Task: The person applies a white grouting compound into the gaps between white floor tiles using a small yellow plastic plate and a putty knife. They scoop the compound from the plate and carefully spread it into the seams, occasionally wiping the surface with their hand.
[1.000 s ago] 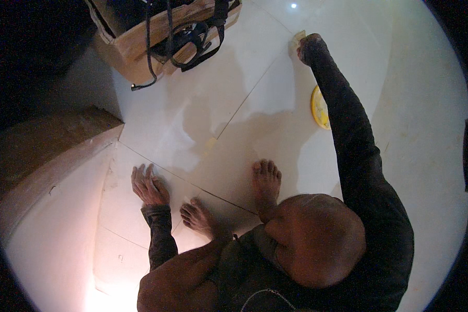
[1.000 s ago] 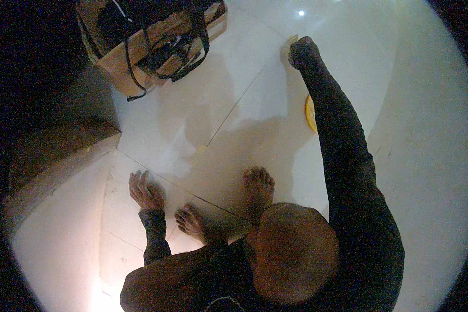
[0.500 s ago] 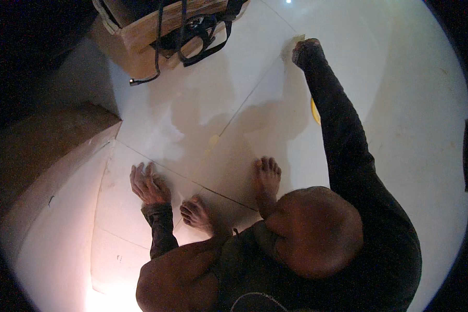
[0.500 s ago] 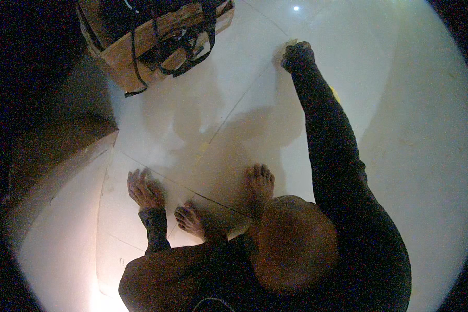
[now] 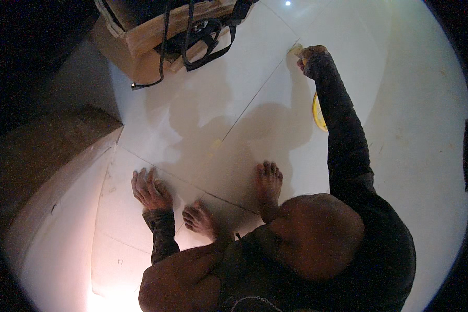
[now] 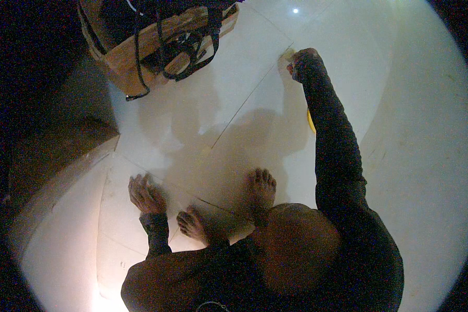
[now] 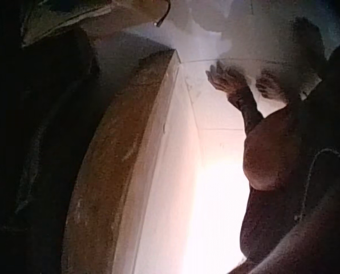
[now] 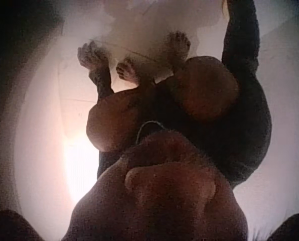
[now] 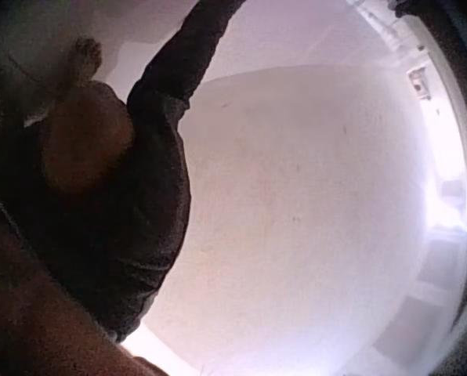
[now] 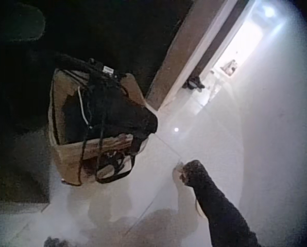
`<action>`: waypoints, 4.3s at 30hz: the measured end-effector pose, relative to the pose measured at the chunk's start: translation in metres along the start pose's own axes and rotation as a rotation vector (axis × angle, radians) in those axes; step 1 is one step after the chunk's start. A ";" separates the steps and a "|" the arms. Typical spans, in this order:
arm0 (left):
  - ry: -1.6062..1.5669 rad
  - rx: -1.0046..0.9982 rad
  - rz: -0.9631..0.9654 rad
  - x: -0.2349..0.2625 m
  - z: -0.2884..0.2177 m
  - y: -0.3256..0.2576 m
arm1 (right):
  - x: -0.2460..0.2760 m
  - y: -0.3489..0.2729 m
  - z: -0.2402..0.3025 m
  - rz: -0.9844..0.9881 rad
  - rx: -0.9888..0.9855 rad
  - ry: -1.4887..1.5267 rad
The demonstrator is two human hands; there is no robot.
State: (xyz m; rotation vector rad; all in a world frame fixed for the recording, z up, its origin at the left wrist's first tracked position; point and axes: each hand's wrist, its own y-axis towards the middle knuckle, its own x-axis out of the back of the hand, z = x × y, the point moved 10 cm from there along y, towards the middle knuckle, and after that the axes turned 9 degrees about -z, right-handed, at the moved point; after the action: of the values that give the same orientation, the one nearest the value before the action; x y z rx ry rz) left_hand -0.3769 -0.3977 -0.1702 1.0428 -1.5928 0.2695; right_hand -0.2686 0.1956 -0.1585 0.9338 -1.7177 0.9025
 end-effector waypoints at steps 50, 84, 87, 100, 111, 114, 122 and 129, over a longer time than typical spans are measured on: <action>-0.003 0.042 0.056 -0.005 0.014 -0.006 | 0.030 -0.003 0.048 -0.025 -0.287 -0.105; 0.029 0.075 0.043 -0.001 0.014 -0.007 | 0.048 -0.085 0.192 0.222 -0.431 0.159; 0.011 0.078 0.026 0.000 0.017 -0.010 | 0.037 -0.098 0.200 0.241 -0.387 0.257; 0.002 -0.049 0.045 -0.020 -0.003 -0.009 | -0.005 -0.189 0.218 -0.250 -0.256 0.879; -0.252 0.398 0.053 -0.034 0.062 -0.044 | 0.010 -0.215 -0.079 -0.517 -0.689 0.990; 0.036 0.124 0.251 -0.037 0.035 -0.023 | -0.024 -0.237 -0.104 -0.325 -1.163 1.370; -0.004 0.115 0.386 -0.033 -0.017 0.007 | -0.036 -0.270 -0.138 -0.376 -1.278 1.221; 0.138 -0.002 0.385 -0.046 -0.027 0.030 | -0.040 -0.273 -0.142 -0.437 -1.106 1.150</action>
State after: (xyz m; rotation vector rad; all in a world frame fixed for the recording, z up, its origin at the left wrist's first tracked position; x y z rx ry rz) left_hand -0.3832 -0.3410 -0.1914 0.6932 -1.6584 0.5872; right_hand 0.0379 0.2089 -0.1143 -0.0550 -0.6947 0.0154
